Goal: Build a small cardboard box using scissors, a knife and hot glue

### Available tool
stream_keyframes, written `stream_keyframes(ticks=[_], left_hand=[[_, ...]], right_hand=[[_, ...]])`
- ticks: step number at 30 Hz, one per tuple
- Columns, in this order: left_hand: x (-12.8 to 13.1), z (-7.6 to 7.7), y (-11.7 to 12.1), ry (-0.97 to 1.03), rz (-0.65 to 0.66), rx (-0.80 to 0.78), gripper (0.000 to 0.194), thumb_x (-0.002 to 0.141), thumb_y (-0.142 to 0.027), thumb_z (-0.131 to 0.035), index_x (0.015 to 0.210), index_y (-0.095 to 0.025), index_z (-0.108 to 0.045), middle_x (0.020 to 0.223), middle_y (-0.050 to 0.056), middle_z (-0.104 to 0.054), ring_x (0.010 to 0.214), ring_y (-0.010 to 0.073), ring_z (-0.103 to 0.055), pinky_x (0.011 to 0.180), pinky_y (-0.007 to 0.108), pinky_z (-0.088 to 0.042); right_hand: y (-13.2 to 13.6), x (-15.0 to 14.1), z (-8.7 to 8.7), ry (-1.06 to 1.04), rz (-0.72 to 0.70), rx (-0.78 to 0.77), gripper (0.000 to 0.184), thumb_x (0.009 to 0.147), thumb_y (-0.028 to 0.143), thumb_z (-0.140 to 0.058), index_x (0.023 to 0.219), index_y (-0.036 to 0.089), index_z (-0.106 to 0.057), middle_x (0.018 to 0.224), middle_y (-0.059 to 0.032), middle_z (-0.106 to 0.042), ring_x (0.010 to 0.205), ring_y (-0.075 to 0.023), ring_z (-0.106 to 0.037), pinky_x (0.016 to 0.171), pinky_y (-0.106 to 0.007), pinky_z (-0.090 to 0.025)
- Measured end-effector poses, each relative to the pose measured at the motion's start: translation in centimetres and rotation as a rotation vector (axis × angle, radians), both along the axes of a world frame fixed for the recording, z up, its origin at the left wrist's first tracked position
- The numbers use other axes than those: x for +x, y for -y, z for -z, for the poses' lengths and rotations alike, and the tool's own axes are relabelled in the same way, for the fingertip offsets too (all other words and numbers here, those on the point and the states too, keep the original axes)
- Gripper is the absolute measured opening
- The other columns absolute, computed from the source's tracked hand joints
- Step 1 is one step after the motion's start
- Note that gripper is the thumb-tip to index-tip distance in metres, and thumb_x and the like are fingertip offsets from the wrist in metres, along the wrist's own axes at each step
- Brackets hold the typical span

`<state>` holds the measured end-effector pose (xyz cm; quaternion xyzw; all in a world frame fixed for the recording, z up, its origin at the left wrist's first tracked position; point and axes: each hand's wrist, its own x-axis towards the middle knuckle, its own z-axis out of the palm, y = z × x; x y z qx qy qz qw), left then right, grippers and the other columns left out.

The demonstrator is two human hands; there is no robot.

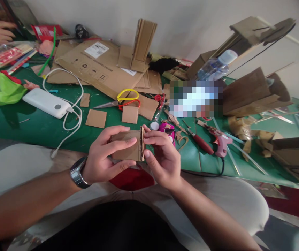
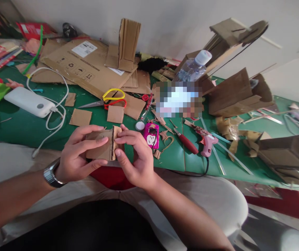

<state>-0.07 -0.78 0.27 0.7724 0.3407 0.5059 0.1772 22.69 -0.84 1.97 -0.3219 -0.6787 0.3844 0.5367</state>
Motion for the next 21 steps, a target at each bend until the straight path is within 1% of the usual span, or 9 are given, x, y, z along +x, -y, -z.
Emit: stream_keyframes(ticks=[4, 6, 7, 9, 12, 15, 18, 19, 21], left_hand=[[0.0, 0.0, -0.1, -0.003, 0.001, -0.001, 0.052, 0.101, -0.047, -0.085, 0.148, -0.028, -0.072, 0.149, 0.014, -0.067, 0.135, 0.0319, -0.072, 0.111, 0.047, -0.066], [-0.1, 0.1, -0.4, 0.012, 0.003, -0.018, 0.065, 0.097, -0.048, -0.088, 0.155, -0.028, -0.066, 0.148, 0.014, -0.069, 0.134, 0.0333, -0.072, 0.113, 0.049, -0.064], [-0.2, 0.2, -0.6, 0.032, 0.011, -0.025, 0.075, 0.094, -0.048, -0.09, 0.16, -0.027, -0.062, 0.148, 0.014, -0.07, 0.134, 0.0342, -0.072, 0.114, 0.05, -0.063], [-0.3, 0.5, -0.9, 0.08, 0.045, -0.025, 0.092, 0.089, -0.047, -0.095, 0.168, -0.025, -0.054, 0.15, 0.016, -0.07, 0.136, 0.0354, -0.07, 0.116, 0.051, -0.062], [-0.4, 0.8, -1.2, 0.11, 0.111, 0.01, 0.097, 0.087, -0.043, -0.095, 0.171, -0.028, -0.049, 0.156, 0.015, -0.067, 0.142, 0.0357, -0.067, 0.12, 0.055, -0.059], [-0.3, 0.7, -1.2, 0.112, 0.146, -0.064, 0.095, 0.092, -0.042, -0.09, 0.175, -0.03, -0.044, 0.166, 0.017, -0.057, 0.154, 0.0388, -0.058, 0.128, 0.061, -0.052], [0.0, 0.7, -0.9, 0.124, 0.186, -0.198, 0.096, 0.094, -0.049, -0.087, 0.176, -0.029, -0.039, 0.175, 0.02, -0.045, 0.165, 0.0433, -0.043, 0.134, 0.066, -0.042], [0.1, 0.8, -0.8, 0.134, 0.195, -0.242, 0.097, 0.094, -0.053, -0.087, 0.176, -0.03, -0.04, 0.175, 0.02, -0.043, 0.165, 0.0442, -0.042, 0.134, 0.067, -0.042], [0.4, 1.1, -0.6, 0.156, 0.184, -0.341, 0.097, 0.093, -0.057, -0.088, 0.174, -0.032, -0.04, 0.172, 0.019, -0.046, 0.159, 0.0437, -0.049, 0.128, 0.065, -0.049]], right_hand=[[-0.2, 0.2, -0.1, -0.011, -0.026, 0.016, 0.027, 0.107, 0.015, -0.072, 0.128, 0.032, -0.078, 0.127, -0.0078, -0.07, 0.135, -0.0275, -0.071, 0.138, -0.066, -0.045], [-0.4, 0.5, -0.3, 0.006, -0.04, -0.007, 0.024, 0.107, 0.018, -0.074, 0.127, 0.032, -0.078, 0.129, -0.0081, -0.069, 0.141, -0.0292, -0.069, 0.137, -0.065, -0.046], [-0.4, 0.6, -0.4, 0.011, -0.038, -0.039, 0.024, 0.107, 0.022, -0.076, 0.128, 0.033, -0.077, 0.134, -0.0091, -0.067, 0.144, -0.0306, -0.067, 0.134, -0.063, -0.05], [-0.5, 1.0, -0.6, 0.01, -0.03, -0.13, 0.032, 0.105, 0.031, -0.08, 0.137, 0.034, -0.073, 0.149, -0.0115, -0.061, 0.15, -0.0332, -0.063, 0.124, -0.057, -0.06], [-0.5, 1.5, -1.0, 0.016, -0.073, -0.234, 0.054, 0.103, 0.04, -0.084, 0.153, 0.035, -0.064, 0.158, -0.0128, -0.059, 0.147, -0.0327, -0.064, 0.115, -0.05, -0.065], [-0.7, 1.8, -1.3, 0.05, -0.067, -0.213, 0.044, 0.107, 0.034, -0.078, 0.15, 0.034, -0.067, 0.147, -0.0105, -0.07, 0.137, -0.0288, -0.07, 0.116, -0.048, -0.062], [-1.0, 1.9, -1.7, 0.088, 0.023, -0.136, 0.033, 0.108, 0.022, -0.074, 0.139, 0.033, -0.074, 0.132, -0.007, -0.074, 0.123, -0.0236, -0.072, 0.108, -0.04, -0.062], [-1.0, 1.9, -1.8, 0.108, 0.036, -0.115, 0.033, 0.107, 0.018, -0.075, 0.136, 0.033, -0.076, 0.127, -0.006, -0.075, 0.118, -0.0223, -0.072, 0.104, -0.038, -0.062], [-1.0, 1.8, -2.0, 0.144, 0.035, -0.085, 0.033, 0.104, 0.012, -0.075, 0.13, 0.031, -0.079, 0.122, -0.0052, -0.077, 0.114, -0.0212, -0.073, 0.1, -0.037, -0.062]])
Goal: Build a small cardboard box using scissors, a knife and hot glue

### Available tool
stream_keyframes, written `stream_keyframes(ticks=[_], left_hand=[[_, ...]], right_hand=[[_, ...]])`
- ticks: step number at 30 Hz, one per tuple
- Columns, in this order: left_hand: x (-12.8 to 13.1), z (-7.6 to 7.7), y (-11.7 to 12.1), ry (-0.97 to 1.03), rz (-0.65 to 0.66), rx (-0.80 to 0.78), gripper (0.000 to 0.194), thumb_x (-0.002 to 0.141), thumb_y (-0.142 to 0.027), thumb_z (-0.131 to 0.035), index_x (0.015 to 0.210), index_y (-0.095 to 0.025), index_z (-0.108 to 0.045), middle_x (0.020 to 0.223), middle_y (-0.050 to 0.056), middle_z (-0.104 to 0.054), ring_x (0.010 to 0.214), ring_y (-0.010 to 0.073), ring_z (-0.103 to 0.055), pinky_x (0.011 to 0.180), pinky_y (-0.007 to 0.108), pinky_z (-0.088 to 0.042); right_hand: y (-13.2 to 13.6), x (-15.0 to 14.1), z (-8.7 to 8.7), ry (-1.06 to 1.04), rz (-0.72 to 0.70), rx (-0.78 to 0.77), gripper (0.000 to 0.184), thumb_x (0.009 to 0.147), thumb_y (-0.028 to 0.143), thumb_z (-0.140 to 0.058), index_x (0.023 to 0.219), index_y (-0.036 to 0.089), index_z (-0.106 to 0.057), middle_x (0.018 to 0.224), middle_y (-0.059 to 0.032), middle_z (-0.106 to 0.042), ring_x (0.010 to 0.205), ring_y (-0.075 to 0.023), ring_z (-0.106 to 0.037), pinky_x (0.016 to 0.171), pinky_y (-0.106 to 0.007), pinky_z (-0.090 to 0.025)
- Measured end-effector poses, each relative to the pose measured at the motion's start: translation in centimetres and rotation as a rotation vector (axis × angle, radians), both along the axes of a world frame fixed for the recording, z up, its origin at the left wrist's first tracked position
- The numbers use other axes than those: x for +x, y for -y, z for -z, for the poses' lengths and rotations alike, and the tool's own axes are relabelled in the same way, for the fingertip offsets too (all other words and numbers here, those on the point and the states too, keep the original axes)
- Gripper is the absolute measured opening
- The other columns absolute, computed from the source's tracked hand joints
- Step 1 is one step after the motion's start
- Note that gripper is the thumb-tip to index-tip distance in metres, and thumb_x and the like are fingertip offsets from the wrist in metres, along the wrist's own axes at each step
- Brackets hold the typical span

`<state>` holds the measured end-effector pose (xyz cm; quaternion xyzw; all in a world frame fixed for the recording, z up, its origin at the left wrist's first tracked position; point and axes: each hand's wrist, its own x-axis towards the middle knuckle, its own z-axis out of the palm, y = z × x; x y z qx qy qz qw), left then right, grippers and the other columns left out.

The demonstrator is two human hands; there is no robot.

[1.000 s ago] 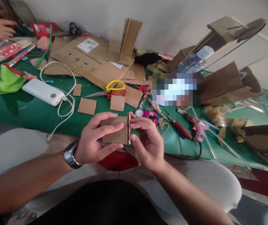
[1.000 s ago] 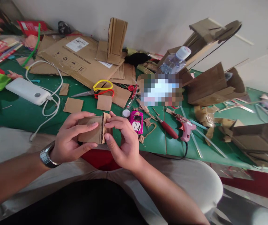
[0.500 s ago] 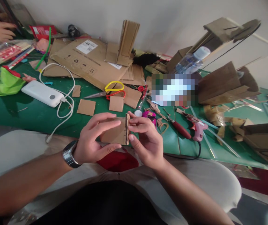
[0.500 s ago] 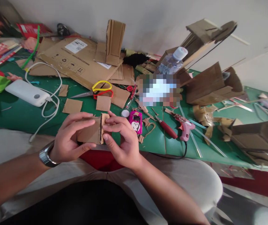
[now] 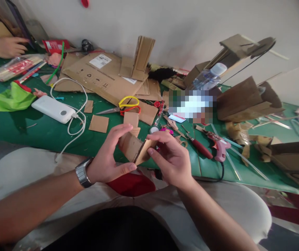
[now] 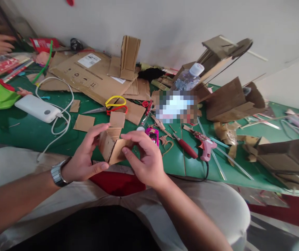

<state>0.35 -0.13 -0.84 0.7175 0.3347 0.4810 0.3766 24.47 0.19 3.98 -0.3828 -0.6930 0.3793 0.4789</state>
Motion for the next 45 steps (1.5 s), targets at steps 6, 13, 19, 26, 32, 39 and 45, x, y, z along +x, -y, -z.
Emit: stream_keyframes(ticks=[6, 13, 19, 26, 32, 39, 45], left_hand=[[0.6, 1.2, 0.0, 0.075, -0.047, -0.144, 0.106, 0.092, -0.038, -0.093, 0.177, -0.035, -0.03, 0.167, 0.02, -0.051, 0.146, 0.037, -0.063, 0.107, 0.049, -0.066], [0.6, 1.0, -1.5, 0.236, -0.205, -0.028, 0.094, 0.089, -0.034, -0.093, 0.168, -0.032, -0.042, 0.161, 0.017, -0.057, 0.146, 0.0328, -0.065, 0.111, 0.047, -0.065], [-0.4, 0.7, -2.8, 0.128, -0.279, 0.399, 0.086, 0.084, -0.038, -0.093, 0.156, -0.03, -0.047, 0.157, 0.018, -0.059, 0.151, 0.0391, -0.06, 0.126, 0.068, -0.052], [-0.9, 0.2, -2.6, 0.035, -0.289, 0.525, 0.086, 0.083, -0.031, -0.095, 0.153, -0.039, -0.045, 0.164, 0.014, -0.052, 0.152, 0.0379, -0.058, 0.124, 0.069, -0.054], [-1.2, 0.6, -2.6, 0.165, -0.129, 0.387, 0.098, 0.084, -0.035, -0.09, 0.17, -0.033, -0.044, 0.163, 0.018, -0.051, 0.155, 0.0405, -0.054, 0.129, 0.068, -0.051], [-1.2, 1.0, -2.9, 0.333, -0.033, 0.028, 0.096, 0.096, -0.06, -0.084, 0.178, -0.036, -0.038, 0.171, 0.017, -0.054, 0.15, 0.0365, -0.064, 0.117, 0.053, -0.064], [-1.0, 2.1, -3.1, 0.454, 0.021, -0.148, 0.072, 0.104, -0.067, -0.072, 0.165, -0.032, -0.052, 0.154, 0.016, -0.068, 0.133, 0.0326, -0.075, 0.105, 0.049, -0.069]], right_hand=[[-0.2, -0.8, -0.8, 0.055, -0.063, 0.019, 0.032, 0.102, 0.003, -0.067, 0.117, 0.027, -0.081, 0.117, -0.005, -0.081, 0.111, -0.0197, -0.078, 0.096, -0.035, -0.064], [-4.0, -1.0, -3.9, 0.086, -0.247, 0.076, 0.014, 0.109, 0.027, -0.074, 0.12, 0.026, -0.081, 0.118, -0.0066, -0.084, 0.113, -0.0231, -0.079, 0.099, -0.04, -0.065], [-15.0, -3.4, -3.4, 0.846, -0.061, 0.229, 0.037, 0.108, 0.011, -0.049, 0.13, 0.015, -0.079, 0.137, -0.0168, -0.079, 0.132, -0.0314, -0.07, 0.122, -0.05, -0.052], [-21.0, -7.6, 0.8, 1.134, -0.286, 0.116, 0.04, 0.094, 0.001, -0.068, 0.131, 0.014, -0.076, 0.14, -0.0196, -0.079, 0.128, -0.0306, -0.072, 0.114, -0.043, -0.053], [-21.4, -7.4, 0.3, 1.197, -0.286, 0.05, 0.052, 0.089, 0.006, -0.078, 0.139, 0.015, -0.068, 0.135, -0.0197, -0.081, 0.118, -0.0332, -0.076, 0.1, -0.039, -0.057], [-20.0, -2.9, -3.6, 1.017, -0.068, 0.064, 0.071, 0.1, 0.02, -0.066, 0.166, 0.014, -0.042, 0.133, -0.021, -0.078, 0.109, -0.0326, -0.075, 0.098, -0.047, -0.059], [-12.7, 3.2, -4.9, 0.193, -0.058, -0.258, 0.062, 0.095, 0.052, -0.083, 0.145, 0.024, -0.061, 0.086, 0.0017, -0.066, 0.062, -0.0155, -0.058, 0.054, -0.029, -0.047]])
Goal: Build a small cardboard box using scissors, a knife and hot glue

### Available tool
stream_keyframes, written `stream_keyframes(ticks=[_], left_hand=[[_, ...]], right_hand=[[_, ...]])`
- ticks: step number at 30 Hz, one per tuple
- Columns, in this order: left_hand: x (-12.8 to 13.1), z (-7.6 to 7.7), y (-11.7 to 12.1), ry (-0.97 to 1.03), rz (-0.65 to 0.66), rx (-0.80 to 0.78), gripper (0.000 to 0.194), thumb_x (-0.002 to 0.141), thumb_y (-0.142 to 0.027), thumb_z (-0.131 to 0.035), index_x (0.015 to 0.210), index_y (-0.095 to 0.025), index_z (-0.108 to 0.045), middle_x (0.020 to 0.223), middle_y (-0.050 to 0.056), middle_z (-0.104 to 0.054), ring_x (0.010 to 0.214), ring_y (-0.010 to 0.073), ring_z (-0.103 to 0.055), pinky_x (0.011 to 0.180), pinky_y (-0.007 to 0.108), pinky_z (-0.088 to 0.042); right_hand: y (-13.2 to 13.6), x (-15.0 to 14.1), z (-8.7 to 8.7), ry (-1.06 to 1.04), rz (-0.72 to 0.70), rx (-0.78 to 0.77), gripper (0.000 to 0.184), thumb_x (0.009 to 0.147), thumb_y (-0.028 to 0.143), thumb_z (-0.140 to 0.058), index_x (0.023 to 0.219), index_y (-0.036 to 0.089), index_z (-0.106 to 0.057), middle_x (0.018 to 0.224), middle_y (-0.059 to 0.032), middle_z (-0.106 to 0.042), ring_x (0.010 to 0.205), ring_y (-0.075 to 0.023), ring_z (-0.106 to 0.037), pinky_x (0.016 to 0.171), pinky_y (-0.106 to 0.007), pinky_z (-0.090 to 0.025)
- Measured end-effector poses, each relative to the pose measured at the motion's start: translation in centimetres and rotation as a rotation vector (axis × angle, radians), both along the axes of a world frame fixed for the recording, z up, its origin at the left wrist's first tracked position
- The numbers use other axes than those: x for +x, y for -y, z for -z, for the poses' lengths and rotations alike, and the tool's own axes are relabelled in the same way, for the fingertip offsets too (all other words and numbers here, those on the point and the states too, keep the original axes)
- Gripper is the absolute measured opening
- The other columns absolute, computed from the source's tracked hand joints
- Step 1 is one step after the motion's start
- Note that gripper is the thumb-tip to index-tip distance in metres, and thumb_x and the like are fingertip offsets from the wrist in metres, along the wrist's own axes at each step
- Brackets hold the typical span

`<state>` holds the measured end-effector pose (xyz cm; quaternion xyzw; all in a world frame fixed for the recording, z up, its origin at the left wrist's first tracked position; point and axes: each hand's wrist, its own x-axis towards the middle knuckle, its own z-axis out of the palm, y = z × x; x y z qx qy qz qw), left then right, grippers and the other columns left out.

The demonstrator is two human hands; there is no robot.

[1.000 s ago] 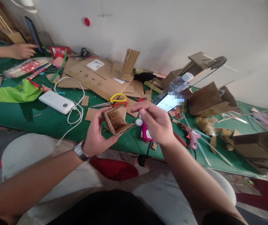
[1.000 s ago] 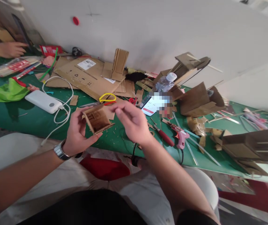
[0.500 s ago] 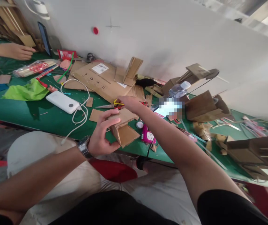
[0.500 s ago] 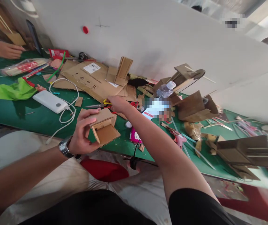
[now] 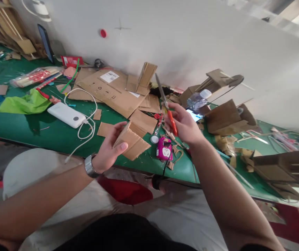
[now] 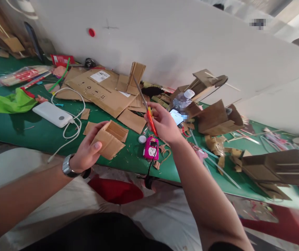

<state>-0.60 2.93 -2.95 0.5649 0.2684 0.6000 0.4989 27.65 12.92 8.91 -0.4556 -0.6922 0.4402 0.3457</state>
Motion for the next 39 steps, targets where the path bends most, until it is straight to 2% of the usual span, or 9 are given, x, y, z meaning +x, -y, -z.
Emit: stream_keyframes(ticks=[6, 12, 16, 20, 26, 29, 32, 35, 39], left_hand=[[0.3, 0.6, 0.1, -0.012, -0.06, -0.069, 0.066, 0.101, -0.061, -0.08, 0.154, -0.031, -0.056, 0.15, 0.014, -0.068, 0.13, 0.0284, -0.075, 0.104, 0.042, -0.068], [1.1, 0.4, 1.1, -0.199, -0.187, -0.026, 0.083, 0.094, -0.054, -0.09, 0.16, -0.036, -0.043, 0.159, 0.014, -0.054, 0.134, 0.0291, -0.07, 0.1, 0.042, -0.07], [1.8, -0.1, 1.9, -0.377, -0.34, 0.125, 0.093, 0.084, -0.045, -0.1, 0.155, -0.03, -0.041, 0.163, 0.019, -0.049, 0.148, 0.0391, -0.061, 0.111, 0.059, -0.066], [2.2, -0.4, 2.6, -0.534, -0.447, 0.354, 0.081, 0.084, -0.047, -0.099, 0.144, -0.033, -0.047, 0.165, 0.014, -0.051, 0.155, 0.0456, -0.055, 0.123, 0.076, -0.053], [1.8, -0.2, 3.5, -0.469, -0.282, 0.417, 0.077, 0.092, -0.062, -0.089, 0.15, -0.033, -0.049, 0.175, 0.014, -0.04, 0.163, 0.0464, -0.045, 0.124, 0.074, -0.055], [1.5, -0.1, 3.4, -0.377, -0.199, 0.369, 0.074, 0.097, -0.053, -0.084, 0.158, -0.034, -0.047, 0.176, 0.015, -0.038, 0.167, 0.0449, -0.04, 0.12, 0.07, -0.06], [1.3, -0.2, 3.0, -0.355, -0.16, 0.358, 0.086, 0.089, -0.04, -0.093, 0.161, -0.032, -0.048, 0.172, 0.017, -0.044, 0.162, 0.0446, -0.047, 0.12, 0.068, -0.06], [1.1, -0.5, 2.7, -0.384, -0.105, 0.464, 0.101, 0.075, -0.035, -0.106, 0.161, -0.029, -0.052, 0.168, 0.017, -0.051, 0.155, 0.0398, -0.055, 0.12, 0.06, -0.062], [1.3, -0.4, 3.0, -0.384, -0.03, 0.574, 0.118, 0.065, -0.04, -0.113, 0.164, -0.037, -0.051, 0.172, 0.011, -0.049, 0.157, 0.0382, -0.055, 0.123, 0.056, -0.06]], right_hand=[[9.8, 1.6, 1.4, -0.288, -0.109, -0.235, 0.059, 0.098, 0.062, -0.084, 0.14, 0.027, -0.062, 0.076, 0.0037, -0.064, 0.059, -0.0144, -0.057, 0.049, -0.027, -0.046], [14.2, -0.5, 4.9, -0.455, -0.007, -0.405, 0.052, 0.095, 0.071, -0.083, 0.117, 0.033, -0.053, 0.095, -0.0006, -0.08, 0.051, -0.0149, -0.068, 0.039, -0.024, -0.049], [15.4, -3.2, 6.3, -0.553, 0.08, -0.513, 0.064, 0.086, 0.065, -0.094, 0.108, 0.032, -0.043, 0.109, 0.0002, -0.083, 0.05, -0.0123, -0.071, 0.037, -0.021, -0.051], [15.8, -5.2, 6.9, -0.637, 0.139, -0.564, 0.075, 0.074, 0.05, -0.106, 0.103, 0.032, -0.04, 0.097, 0.0073, -0.075, 0.049, -0.0111, -0.069, 0.036, -0.02, -0.05], [15.7, -4.7, 7.6, -0.579, 0.285, -0.491, 0.07, 0.078, 0.04, -0.104, 0.106, 0.033, -0.04, 0.086, 0.0108, -0.061, 0.044, -0.0119, -0.064, 0.034, -0.024, -0.05], [15.8, -4.2, 7.6, -0.596, 0.284, -0.43, 0.069, 0.079, 0.044, -0.103, 0.107, 0.033, -0.041, 0.088, 0.0103, -0.057, 0.047, -0.0114, -0.064, 0.036, -0.026, -0.052], [15.9, -3.9, 7.3, -0.602, 0.265, -0.399, 0.066, 0.082, 0.054, -0.1, 0.109, 0.032, -0.044, 0.088, 0.0083, -0.056, 0.052, -0.0138, -0.067, 0.043, -0.03, -0.057], [15.9, -3.8, 7.1, -0.584, 0.287, -0.443, 0.059, 0.089, 0.066, -0.09, 0.109, 0.032, -0.046, 0.076, 0.0085, -0.055, 0.049, -0.0148, -0.06, 0.043, -0.03, -0.05], [15.5, -3.9, 7.2, -0.531, 0.421, -0.346, 0.052, 0.083, 0.051, -0.097, 0.099, 0.028, -0.053, 0.078, 0.0075, -0.05, 0.061, -0.011, -0.047, 0.056, -0.027, -0.042]])
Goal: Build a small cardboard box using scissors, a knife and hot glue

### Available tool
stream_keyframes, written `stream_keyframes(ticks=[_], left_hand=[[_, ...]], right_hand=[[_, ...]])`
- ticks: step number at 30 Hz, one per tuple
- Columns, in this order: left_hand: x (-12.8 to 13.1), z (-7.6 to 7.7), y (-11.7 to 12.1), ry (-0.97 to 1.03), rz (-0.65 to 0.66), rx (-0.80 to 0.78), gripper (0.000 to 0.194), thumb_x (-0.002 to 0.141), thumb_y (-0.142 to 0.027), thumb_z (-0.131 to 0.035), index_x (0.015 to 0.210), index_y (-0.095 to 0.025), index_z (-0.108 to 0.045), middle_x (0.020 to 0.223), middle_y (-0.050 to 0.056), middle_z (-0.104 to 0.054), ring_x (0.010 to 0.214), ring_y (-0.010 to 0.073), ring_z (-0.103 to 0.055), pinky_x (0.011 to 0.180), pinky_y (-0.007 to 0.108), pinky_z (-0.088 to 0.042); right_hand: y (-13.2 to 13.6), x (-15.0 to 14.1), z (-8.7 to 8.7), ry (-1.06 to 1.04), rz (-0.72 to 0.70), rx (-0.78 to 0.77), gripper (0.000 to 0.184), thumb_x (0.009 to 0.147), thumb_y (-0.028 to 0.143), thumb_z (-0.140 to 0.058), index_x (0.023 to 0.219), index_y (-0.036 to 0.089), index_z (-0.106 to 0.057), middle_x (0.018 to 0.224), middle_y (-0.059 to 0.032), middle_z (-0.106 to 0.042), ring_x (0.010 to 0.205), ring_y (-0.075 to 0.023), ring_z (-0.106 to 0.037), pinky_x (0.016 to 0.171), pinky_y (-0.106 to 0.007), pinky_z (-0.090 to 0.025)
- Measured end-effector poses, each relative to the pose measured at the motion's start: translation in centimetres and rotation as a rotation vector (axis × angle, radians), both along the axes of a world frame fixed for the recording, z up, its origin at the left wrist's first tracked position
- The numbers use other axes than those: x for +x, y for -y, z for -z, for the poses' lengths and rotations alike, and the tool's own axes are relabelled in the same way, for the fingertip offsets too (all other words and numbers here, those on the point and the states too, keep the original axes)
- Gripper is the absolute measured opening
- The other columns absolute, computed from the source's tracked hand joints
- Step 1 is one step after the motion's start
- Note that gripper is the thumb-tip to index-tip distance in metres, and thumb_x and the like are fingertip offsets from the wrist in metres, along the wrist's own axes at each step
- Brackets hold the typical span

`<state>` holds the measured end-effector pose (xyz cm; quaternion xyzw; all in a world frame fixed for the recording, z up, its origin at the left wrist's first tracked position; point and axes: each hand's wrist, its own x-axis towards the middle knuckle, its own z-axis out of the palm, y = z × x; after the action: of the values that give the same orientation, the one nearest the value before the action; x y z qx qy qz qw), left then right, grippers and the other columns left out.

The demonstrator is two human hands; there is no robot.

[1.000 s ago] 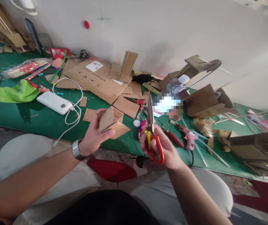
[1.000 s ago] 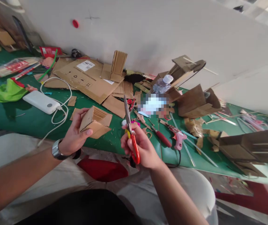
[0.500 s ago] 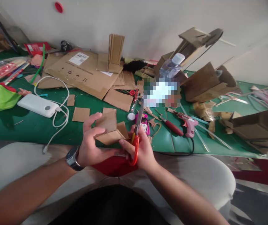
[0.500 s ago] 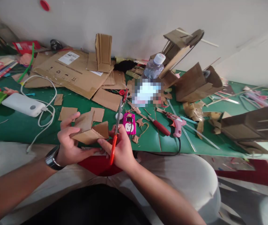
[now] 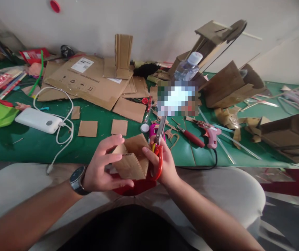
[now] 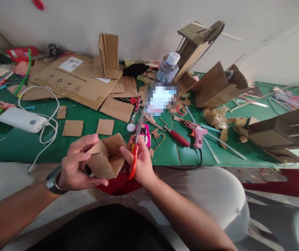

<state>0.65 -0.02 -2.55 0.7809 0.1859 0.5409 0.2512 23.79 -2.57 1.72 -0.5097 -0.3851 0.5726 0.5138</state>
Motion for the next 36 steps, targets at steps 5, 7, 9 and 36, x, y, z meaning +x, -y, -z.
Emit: stream_keyframes(ticks=[5, 7, 9, 36], left_hand=[[0.8, -0.1, 1.4, 0.201, 0.047, -0.503, 0.131, 0.065, -0.071, -0.105, 0.174, -0.042, -0.039, 0.18, 0.013, -0.041, 0.171, 0.0442, -0.038, 0.139, 0.065, -0.038], [1.0, -0.5, 1.9, 0.251, 0.153, -0.808, 0.122, 0.077, -0.07, -0.099, 0.177, -0.046, -0.033, 0.178, 0.013, -0.046, 0.165, 0.0433, -0.047, 0.133, 0.064, -0.047], [1.1, -1.0, 2.4, 0.295, 0.256, -1.029, 0.118, 0.083, -0.059, -0.1, 0.177, -0.05, -0.03, 0.174, 0.012, -0.052, 0.155, 0.0423, -0.059, 0.12, 0.059, -0.06], [0.5, -0.7, 0.8, 0.199, 0.198, -0.779, 0.126, 0.061, -0.06, -0.111, 0.17, -0.039, -0.051, 0.175, 0.013, -0.053, 0.163, 0.0414, -0.048, 0.141, 0.057, -0.033]], right_hand=[[0.0, -0.1, 0.3, -0.005, 0.003, -0.037, 0.049, 0.081, 0.043, -0.095, 0.099, 0.028, -0.052, 0.082, 0.0065, -0.05, 0.068, -0.0136, -0.046, 0.063, -0.028, -0.041], [0.0, -0.1, 0.2, -0.026, -0.018, -0.043, 0.051, 0.079, 0.042, -0.096, 0.1, 0.028, -0.051, 0.081, 0.0069, -0.05, 0.067, -0.0137, -0.046, 0.063, -0.028, -0.041], [-0.1, -0.2, 0.1, -0.022, -0.032, -0.03, 0.051, 0.08, 0.043, -0.096, 0.099, 0.028, -0.051, 0.078, 0.0077, -0.049, 0.065, -0.0133, -0.043, 0.061, -0.027, -0.04], [-0.7, 1.6, -2.3, 0.263, 0.164, 0.25, 0.037, 0.084, 0.037, -0.092, 0.09, 0.026, -0.057, 0.086, 0.0046, -0.057, 0.07, -0.0135, -0.052, 0.064, -0.027, -0.048]])
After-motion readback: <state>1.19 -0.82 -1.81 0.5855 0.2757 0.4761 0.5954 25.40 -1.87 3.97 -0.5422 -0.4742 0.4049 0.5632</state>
